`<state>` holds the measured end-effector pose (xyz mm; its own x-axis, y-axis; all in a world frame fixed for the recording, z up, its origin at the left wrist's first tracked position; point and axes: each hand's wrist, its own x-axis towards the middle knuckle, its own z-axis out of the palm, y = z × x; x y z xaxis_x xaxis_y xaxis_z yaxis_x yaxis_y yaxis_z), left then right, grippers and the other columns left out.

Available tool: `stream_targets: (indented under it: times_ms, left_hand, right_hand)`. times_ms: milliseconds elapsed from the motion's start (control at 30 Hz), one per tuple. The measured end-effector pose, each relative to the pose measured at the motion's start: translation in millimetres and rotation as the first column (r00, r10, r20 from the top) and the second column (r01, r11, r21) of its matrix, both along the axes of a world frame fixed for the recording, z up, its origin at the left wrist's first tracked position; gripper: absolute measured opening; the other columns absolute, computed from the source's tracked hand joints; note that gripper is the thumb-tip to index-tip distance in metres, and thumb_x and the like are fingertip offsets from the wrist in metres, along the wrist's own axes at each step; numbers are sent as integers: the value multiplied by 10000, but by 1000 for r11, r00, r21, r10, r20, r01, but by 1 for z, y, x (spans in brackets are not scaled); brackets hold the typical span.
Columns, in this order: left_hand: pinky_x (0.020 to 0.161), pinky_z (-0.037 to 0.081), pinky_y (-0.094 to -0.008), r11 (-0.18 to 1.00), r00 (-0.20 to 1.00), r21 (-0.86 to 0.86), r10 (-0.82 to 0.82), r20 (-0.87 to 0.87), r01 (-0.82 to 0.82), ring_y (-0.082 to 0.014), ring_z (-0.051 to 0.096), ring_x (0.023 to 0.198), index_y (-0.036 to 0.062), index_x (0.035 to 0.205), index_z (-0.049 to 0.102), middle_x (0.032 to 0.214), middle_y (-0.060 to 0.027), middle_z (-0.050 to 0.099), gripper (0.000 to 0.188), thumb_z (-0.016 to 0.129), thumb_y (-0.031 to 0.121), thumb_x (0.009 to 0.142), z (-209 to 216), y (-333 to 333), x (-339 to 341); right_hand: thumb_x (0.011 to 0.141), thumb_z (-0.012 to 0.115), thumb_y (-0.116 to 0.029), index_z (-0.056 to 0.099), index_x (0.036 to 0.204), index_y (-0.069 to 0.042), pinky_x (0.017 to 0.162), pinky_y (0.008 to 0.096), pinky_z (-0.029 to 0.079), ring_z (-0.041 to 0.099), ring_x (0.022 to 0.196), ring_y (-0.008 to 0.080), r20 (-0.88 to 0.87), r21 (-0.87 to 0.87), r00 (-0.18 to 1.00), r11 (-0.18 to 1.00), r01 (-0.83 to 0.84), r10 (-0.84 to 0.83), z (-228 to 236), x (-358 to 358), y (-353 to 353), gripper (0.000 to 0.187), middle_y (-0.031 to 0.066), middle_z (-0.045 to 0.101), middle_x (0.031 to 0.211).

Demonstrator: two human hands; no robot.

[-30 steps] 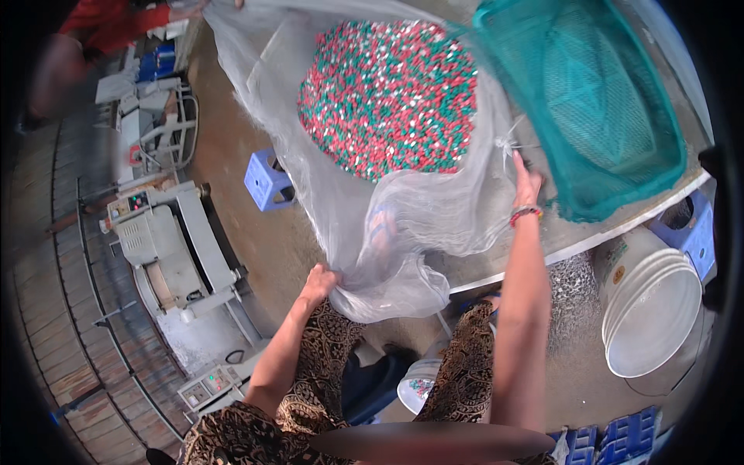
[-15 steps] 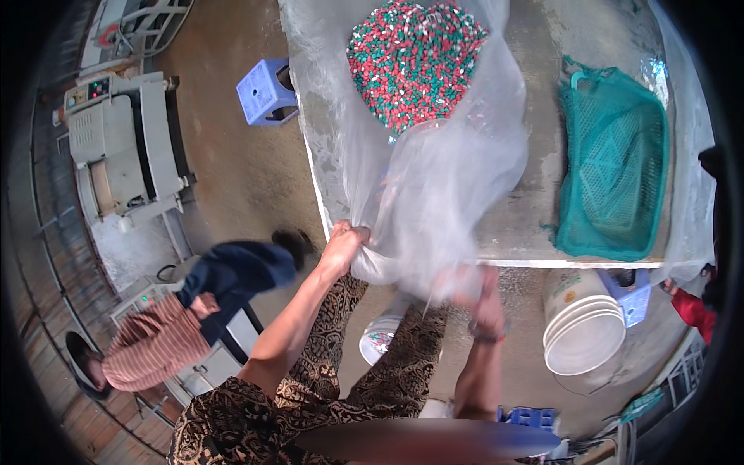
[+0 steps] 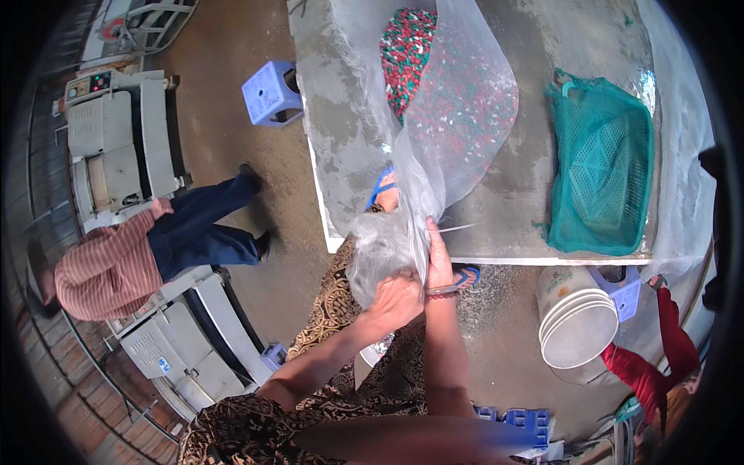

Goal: The person sits at a table and sorts small red and green bottle caps from a large pile on a plastic sheet. They pick up caps by hand and place them into separate piles or containers. Other workers are visible in the background performing similar sorting tasks.

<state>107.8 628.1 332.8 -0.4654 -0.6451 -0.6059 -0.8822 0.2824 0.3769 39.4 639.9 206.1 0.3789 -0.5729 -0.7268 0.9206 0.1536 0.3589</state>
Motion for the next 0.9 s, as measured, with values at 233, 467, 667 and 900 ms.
stream_targets:
  times_ms: [233, 467, 667, 900]
  left_hand:
    - [681, 510, -438, 970, 996, 225, -91, -10, 91, -396, 634, 774, 0, 910, 628, 782, -252, 623, 394, 553, 383, 858, 60, -60, -24]
    - [647, 391, -233, 602, 655, 665, 723, -221, -441, -85, 458, 747, 85, 1008, 504, 829, 6, 484, 200, 592, 115, 830, 25, -269, -71]
    - [753, 468, -266, 170, 760, 985, 637, -130, 27, -107, 516, 877, 21, 1208, 473, 936, -29, 521, 346, 559, 94, 882, -59, -275, -189]
    - [1050, 235, -516, 792, 755, 610, 417, -507, -28, -459, 205, 1295, -21, 1386, 204, 1389, -280, 227, 757, 600, 336, 848, -89, -161, -350]
  right_hand:
    - [865, 554, -90, 489, 1165, 51, 778, 423, 546, 640, 888, 296, -73, -73, 988, 987, -141, 136, 25, -55, 22, 338, 185, 608, 1061]
    - [811, 585, -20, 542, 1121, 39, 751, 338, 542, 645, 853, 229, -425, -92, 873, 948, -305, 240, 26, -61, 38, 319, 135, 626, 1037]
    - [733, 710, -96, 595, 1094, 6, 755, 262, 484, 589, 847, 109, -454, -114, 866, 950, -290, 210, 22, -27, 17, 392, 40, 639, 979]
    - [712, 730, -121, 569, 1122, 15, 857, 281, 453, 585, 926, 153, -498, -60, 840, 958, -279, 214, 18, -5, 9, 460, 55, 630, 1030]
